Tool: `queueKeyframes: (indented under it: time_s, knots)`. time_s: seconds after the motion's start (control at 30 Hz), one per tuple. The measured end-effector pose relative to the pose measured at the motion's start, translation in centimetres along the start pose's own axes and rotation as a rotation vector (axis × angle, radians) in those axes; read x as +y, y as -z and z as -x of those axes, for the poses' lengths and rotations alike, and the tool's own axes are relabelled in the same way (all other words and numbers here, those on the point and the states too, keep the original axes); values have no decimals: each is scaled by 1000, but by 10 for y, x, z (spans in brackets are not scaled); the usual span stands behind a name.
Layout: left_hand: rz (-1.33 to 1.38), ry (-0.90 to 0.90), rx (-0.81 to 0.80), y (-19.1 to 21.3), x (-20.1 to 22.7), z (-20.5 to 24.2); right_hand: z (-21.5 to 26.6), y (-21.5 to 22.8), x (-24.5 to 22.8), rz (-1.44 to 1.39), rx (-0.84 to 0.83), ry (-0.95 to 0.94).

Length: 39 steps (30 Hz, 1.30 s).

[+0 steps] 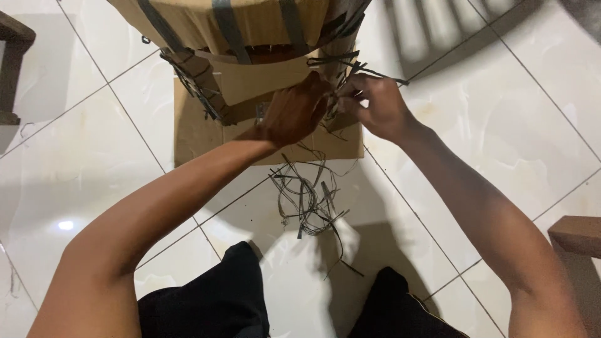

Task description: Assembling cardboard chair structures by tying components together with wire

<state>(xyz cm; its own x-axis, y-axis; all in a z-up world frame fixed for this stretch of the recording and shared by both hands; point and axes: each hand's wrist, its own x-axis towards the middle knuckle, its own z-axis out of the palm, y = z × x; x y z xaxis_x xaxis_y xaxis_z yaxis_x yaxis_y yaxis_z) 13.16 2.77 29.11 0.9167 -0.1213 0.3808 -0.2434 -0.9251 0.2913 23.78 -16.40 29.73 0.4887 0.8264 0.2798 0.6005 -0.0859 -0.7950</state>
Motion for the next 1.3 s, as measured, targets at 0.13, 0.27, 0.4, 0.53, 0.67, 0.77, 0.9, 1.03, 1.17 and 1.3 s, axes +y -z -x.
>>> queueKeyframes:
  time_s: [0.13, 0.27, 0.4, 0.53, 0.67, 0.77, 0.9, 1.03, 1.17, 1.3]
  knots:
    - [237, 443, -146, 18, 22, -25, 9, -29, 34, 725, 115, 186]
    - [405, 671, -68, -64, -25, -12, 14, -47, 40, 817, 364, 346]
    - [618, 770, 12, -31, 14, -16, 15, -47, 41, 570, 374, 385]
    - [810, 866, 34, -29, 18, -9, 20, -55, 43, 374, 380, 336]
    - [572, 800, 179, -92, -33, 13, 17, -58, 29, -191, 507, 13]
    - [665, 882, 263, -77, -42, 19, 18, -61, 70, -431, 608, -184]
    - [930, 837, 304, -50, -11, 20, 26, -59, 55, -370, 591, -232]
    - [1283, 926, 302, -23, 8, 1, 28, -59, 49, -237, 603, -207]
    - [1394, 643, 258, -60, -42, 7, 20, -52, 65, -1003, 582, -263]
    - [801, 267, 111, -33, -36, -9, 15, -46, 54, -260, 559, -239]
